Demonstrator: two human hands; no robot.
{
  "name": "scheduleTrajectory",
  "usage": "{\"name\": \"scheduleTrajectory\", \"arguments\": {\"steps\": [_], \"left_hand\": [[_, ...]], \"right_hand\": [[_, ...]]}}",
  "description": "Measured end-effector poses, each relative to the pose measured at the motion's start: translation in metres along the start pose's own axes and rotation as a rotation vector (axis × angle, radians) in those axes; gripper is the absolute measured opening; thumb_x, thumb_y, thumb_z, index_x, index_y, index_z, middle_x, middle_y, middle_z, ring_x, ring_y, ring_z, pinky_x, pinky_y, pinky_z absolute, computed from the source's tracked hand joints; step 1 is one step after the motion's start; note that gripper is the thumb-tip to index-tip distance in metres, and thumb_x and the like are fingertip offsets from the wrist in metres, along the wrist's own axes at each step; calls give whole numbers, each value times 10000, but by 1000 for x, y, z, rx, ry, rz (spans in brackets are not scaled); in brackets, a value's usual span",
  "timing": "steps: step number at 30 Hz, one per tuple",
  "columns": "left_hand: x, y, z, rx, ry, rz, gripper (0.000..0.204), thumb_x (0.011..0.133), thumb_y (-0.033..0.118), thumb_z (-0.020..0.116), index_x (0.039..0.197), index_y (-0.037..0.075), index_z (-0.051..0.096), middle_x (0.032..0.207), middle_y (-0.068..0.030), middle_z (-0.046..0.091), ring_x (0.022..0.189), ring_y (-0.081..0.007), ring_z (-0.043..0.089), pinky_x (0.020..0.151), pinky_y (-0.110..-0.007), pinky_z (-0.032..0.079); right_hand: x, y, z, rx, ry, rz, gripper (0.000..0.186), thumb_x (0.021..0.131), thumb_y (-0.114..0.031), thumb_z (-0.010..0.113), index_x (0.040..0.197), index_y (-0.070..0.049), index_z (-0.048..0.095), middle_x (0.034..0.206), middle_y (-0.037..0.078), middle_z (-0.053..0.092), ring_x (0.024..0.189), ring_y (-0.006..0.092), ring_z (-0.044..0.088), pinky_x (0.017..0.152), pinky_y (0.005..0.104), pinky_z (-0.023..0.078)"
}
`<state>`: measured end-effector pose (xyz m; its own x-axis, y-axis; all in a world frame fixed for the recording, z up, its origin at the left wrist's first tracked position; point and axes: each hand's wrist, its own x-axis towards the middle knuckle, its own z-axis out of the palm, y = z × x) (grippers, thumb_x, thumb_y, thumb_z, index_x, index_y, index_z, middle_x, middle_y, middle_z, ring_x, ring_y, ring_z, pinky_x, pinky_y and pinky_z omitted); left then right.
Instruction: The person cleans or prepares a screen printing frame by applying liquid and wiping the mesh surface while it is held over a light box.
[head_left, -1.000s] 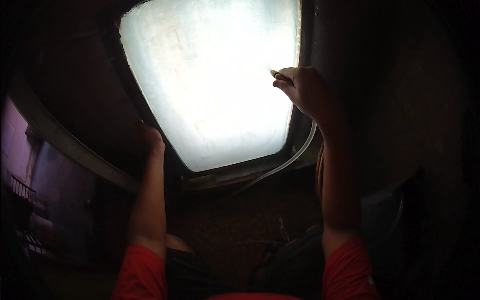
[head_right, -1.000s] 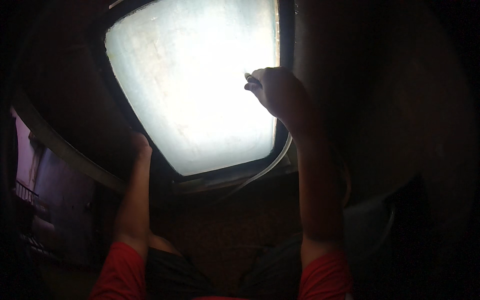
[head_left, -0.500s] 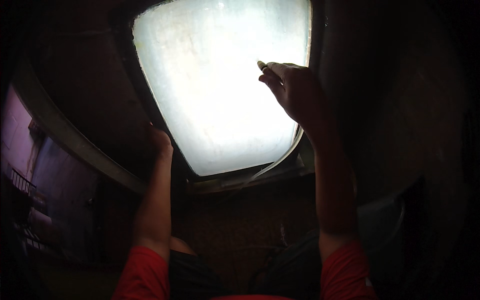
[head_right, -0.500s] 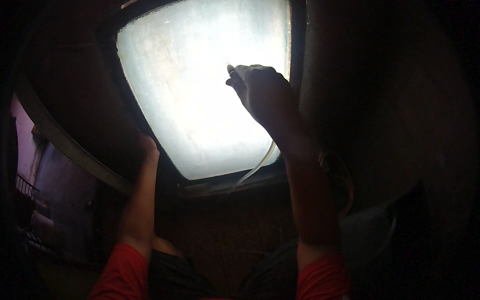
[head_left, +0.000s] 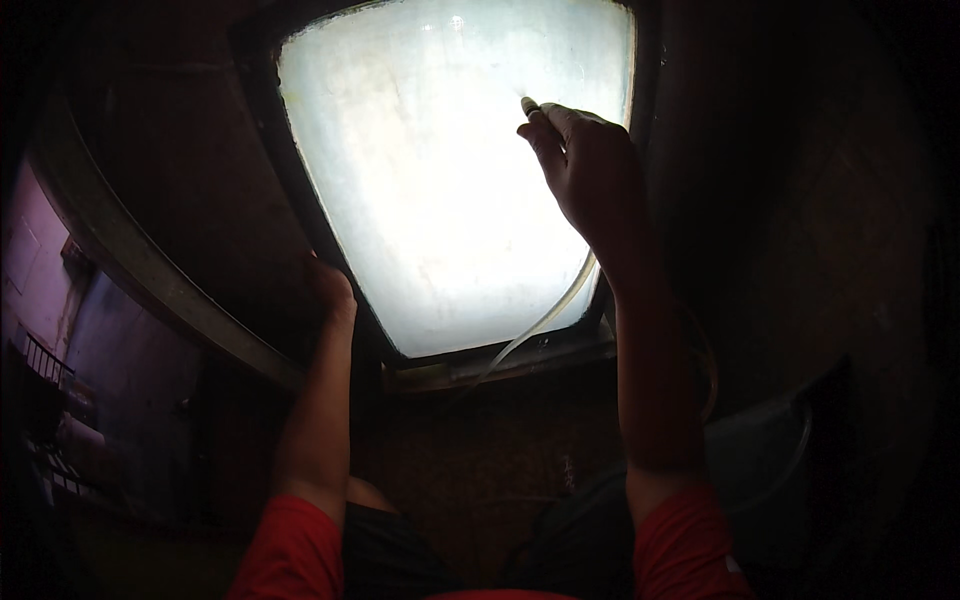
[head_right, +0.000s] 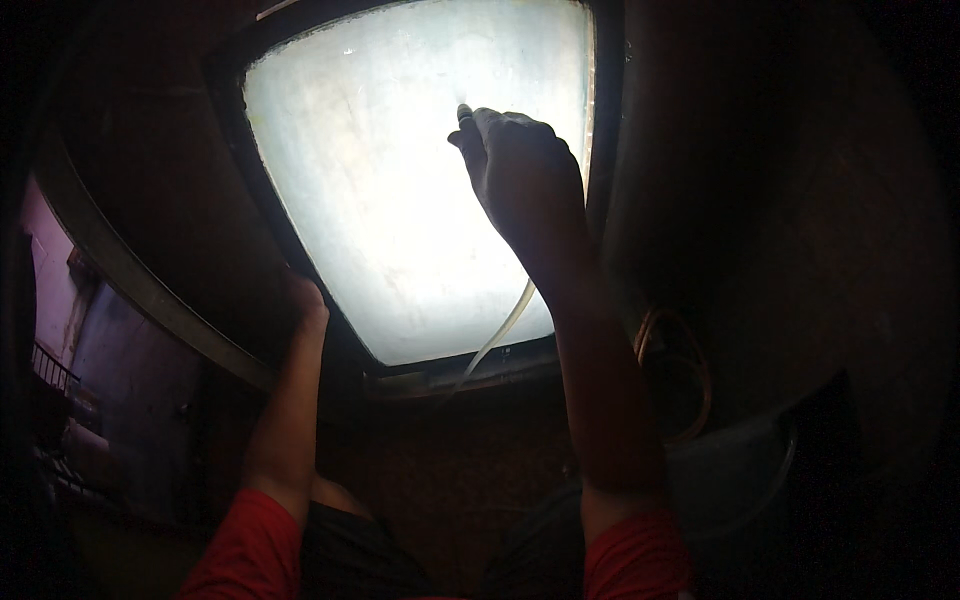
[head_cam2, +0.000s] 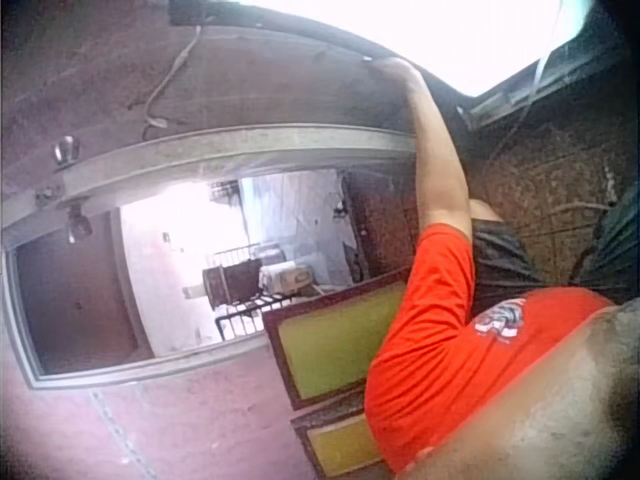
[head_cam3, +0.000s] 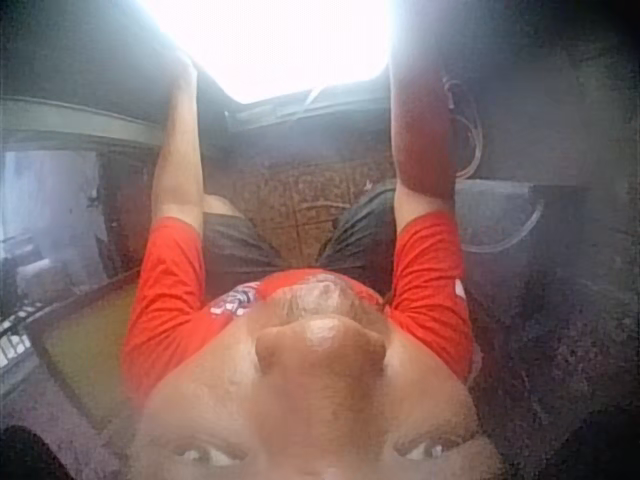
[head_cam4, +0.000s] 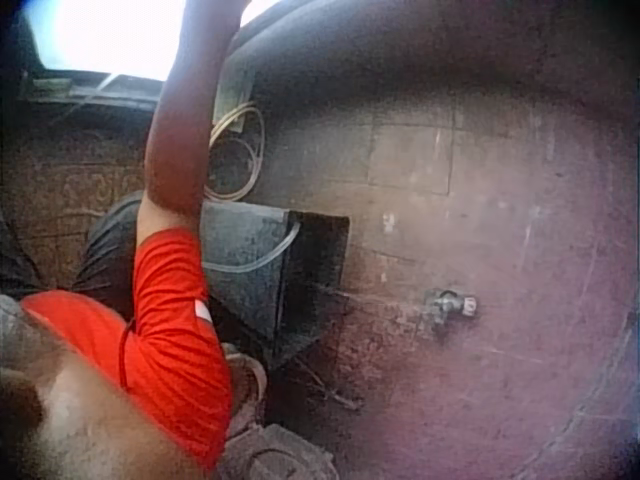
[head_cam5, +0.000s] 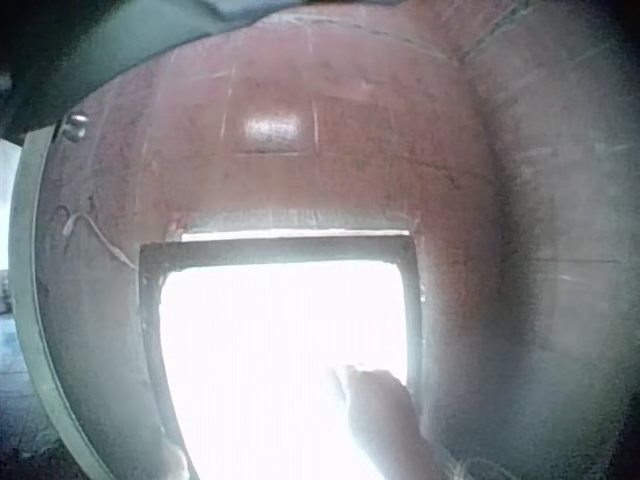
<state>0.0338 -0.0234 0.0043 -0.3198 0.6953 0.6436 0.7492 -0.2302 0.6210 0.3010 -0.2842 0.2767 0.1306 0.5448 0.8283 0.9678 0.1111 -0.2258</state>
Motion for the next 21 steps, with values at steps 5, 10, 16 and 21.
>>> {"name": "scheduleTrajectory", "arguments": {"steps": [5, 10, 16, 21], "left_hand": [[5, 5, -12, 12, 40, 27, 357, 919, 96, 269, 1181, -86, 428, 1191, -268, 474, 1122, -335, 464, 978, -363, 351], [5, -2, -1, -60, 45, 3, 351, 918, 93, 274, 1172, -87, 435, 1187, -266, 475, 1121, -331, 462, 981, -361, 347], [4, -5, -1, -35, 37, 15, 355, 920, 101, 266, 1166, -87, 440, 1195, -263, 470, 1128, -330, 455, 989, -359, 337], [18, -33, 3, 15, 70, 84, 357, 922, 100, 257, 1161, -83, 448, 1200, -266, 467, 1129, -328, 457, 988, -359, 340]], "right_hand": [[4, -8, -7, -85, -53, 66, 283, 868, -241, 549, 981, 10, 616, 769, 139, 645, 661, 209, 642, 587, 298, 498], [1, -1, -3, -39, 49, -41, 273, 872, -239, 545, 945, 13, 622, 687, 121, 626, 574, 190, 608, 533, 300, 464], [2, 0, -8, -4, -36, 42, 271, 873, -237, 547, 921, 19, 623, 657, 120, 612, 531, 177, 579, 512, 301, 443], [2, -1, 0, 63, 92, -34, 263, 874, -243, 546, 900, 6, 626, 605, 108, 581, 483, 148, 531, 474, 292, 401]]}}
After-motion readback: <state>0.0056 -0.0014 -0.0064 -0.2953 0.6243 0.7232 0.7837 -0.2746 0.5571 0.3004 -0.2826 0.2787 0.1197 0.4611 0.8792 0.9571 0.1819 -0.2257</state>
